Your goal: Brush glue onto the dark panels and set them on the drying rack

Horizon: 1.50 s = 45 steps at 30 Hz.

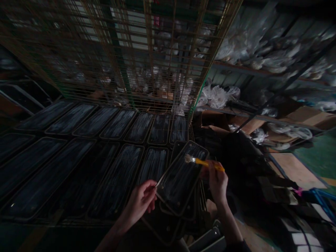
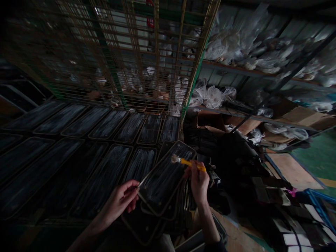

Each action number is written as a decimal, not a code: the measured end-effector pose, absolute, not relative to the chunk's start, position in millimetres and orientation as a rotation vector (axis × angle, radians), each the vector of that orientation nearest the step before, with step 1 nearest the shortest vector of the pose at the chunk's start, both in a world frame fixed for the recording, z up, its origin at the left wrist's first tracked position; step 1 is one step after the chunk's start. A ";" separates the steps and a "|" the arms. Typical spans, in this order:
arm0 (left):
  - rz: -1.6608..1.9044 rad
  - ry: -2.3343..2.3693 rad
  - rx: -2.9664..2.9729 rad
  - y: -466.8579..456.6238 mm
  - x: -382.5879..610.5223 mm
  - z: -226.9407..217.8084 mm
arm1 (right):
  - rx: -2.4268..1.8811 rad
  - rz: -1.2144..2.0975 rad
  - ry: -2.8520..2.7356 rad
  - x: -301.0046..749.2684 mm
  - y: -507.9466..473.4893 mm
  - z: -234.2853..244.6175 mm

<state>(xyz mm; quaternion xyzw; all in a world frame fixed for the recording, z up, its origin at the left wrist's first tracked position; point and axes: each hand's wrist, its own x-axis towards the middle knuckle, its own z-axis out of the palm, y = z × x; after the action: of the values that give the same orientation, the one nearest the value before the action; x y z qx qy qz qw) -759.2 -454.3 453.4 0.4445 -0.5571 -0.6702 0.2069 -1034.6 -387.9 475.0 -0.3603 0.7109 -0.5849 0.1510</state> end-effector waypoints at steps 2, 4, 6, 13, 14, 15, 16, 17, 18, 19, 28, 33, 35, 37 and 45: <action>-1.847 -1.568 1.239 -454.3 -759.7 452.4 | -1.092 -1.709 2.143 -1050.3 -400.6 473.2; -1.824 -1.571 1.236 -453.7 -759.6 450.5 | -1.139 -1.730 2.214 -1060.9 -407.6 471.7; -1.813 -1.555 1.233 -452.6 -759.1 448.5 | -1.177 -1.710 2.289 -1065.8 -407.0 469.8; -1.873 -1.482 1.197 -451.1 -756.5 440.4 | -1.444 -1.405 2.541 -1039.3 -368.5 463.7; -1.876 -1.467 1.200 -451.5 -755.8 439.1 | -1.451 -1.382 2.533 -1032.4 -362.7 465.8; -1.879 -1.449 1.202 -451.9 -755.1 438.1 | -1.437 -1.375 2.514 -1026.2 -357.5 469.0; -1.881 -1.430 1.204 -452.3 -754.3 437.6 | -1.403 -1.384 2.486 -1021.3 -353.4 473.1; -1.882 -1.414 1.208 -452.7 -753.6 437.6 | -1.356 -1.401 2.455 -1018.2 -350.5 477.7; -1.885 -1.403 1.211 -453.0 -753.1 438.2 | -1.302 -1.431 2.435 -1016.9 -349.0 482.2; -1.888 -1.399 1.217 -453.2 -752.8 439.3 | -1.252 -1.471 2.432 -1017.5 -349.0 486.1; -1.894 -1.391 1.197 -452.7 -754.0 442.2 | -1.277 -1.433 2.413 -1015.8 -345.6 476.5; -1.889 -1.356 1.183 -452.7 -753.0 439.0 | -1.289 -1.335 2.302 -982.8 -311.2 480.1; -1.901 -1.355 1.184 -453.5 -752.8 439.0 | -1.245 -1.305 2.280 -971.2 -302.5 487.5; -1.922 -1.364 1.173 -454.5 -753.0 439.9 | -1.149 -1.310 2.271 -962.5 -299.4 497.8; -1.942 -1.375 1.160 -455.4 -754.0 443.4 | -0.831 -1.461 2.150 -969.0 -313.6 519.1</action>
<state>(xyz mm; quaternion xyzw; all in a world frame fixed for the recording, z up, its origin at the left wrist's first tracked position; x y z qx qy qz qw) -754.0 -455.4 443.4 0.4249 -0.5036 -0.7114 0.2445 -969.0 -313.6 519.1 -0.2981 0.7711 -0.5240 0.2047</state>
